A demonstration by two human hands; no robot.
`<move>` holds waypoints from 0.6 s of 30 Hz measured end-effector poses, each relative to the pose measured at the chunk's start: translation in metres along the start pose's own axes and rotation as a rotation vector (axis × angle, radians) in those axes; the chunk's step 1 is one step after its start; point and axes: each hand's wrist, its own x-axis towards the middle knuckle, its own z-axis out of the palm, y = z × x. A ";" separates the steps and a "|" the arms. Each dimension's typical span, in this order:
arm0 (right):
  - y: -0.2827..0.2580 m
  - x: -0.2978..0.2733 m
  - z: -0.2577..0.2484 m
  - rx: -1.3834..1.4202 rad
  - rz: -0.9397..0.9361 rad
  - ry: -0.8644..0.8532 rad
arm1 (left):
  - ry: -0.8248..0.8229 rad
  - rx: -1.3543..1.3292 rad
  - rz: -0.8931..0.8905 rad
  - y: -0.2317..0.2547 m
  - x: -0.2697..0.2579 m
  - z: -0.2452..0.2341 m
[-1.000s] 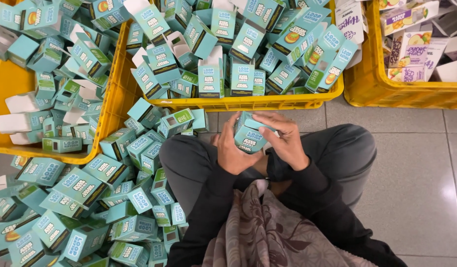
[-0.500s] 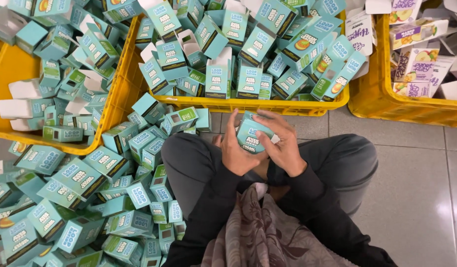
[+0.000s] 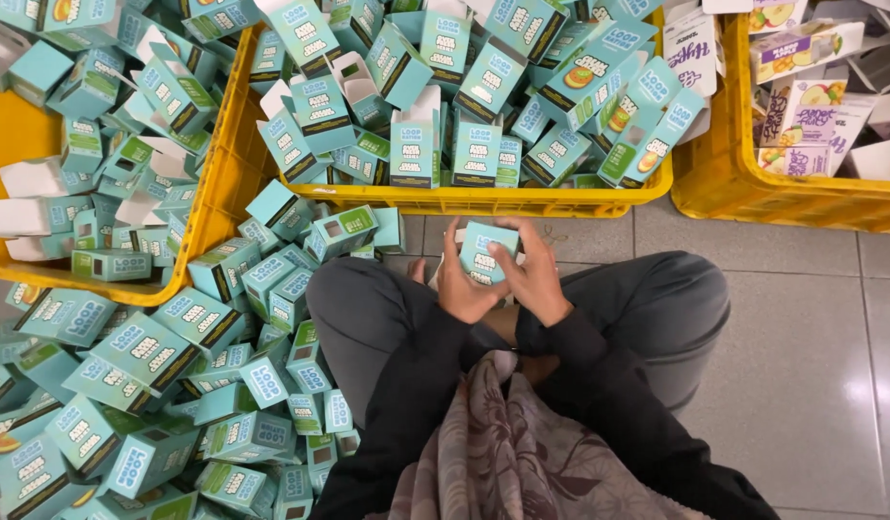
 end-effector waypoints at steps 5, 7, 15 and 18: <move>0.056 -0.008 0.017 -0.003 0.142 0.036 | -0.014 0.036 -0.154 -0.037 0.005 0.008; 0.065 -0.010 0.022 0.005 0.183 0.040 | -0.015 0.054 -0.202 -0.044 0.004 0.010; 0.079 -0.011 0.028 0.112 0.263 0.036 | -0.020 0.099 -0.277 -0.051 0.005 0.012; 0.093 -0.012 0.030 0.119 0.290 0.039 | -0.022 0.079 -0.272 -0.043 0.007 0.009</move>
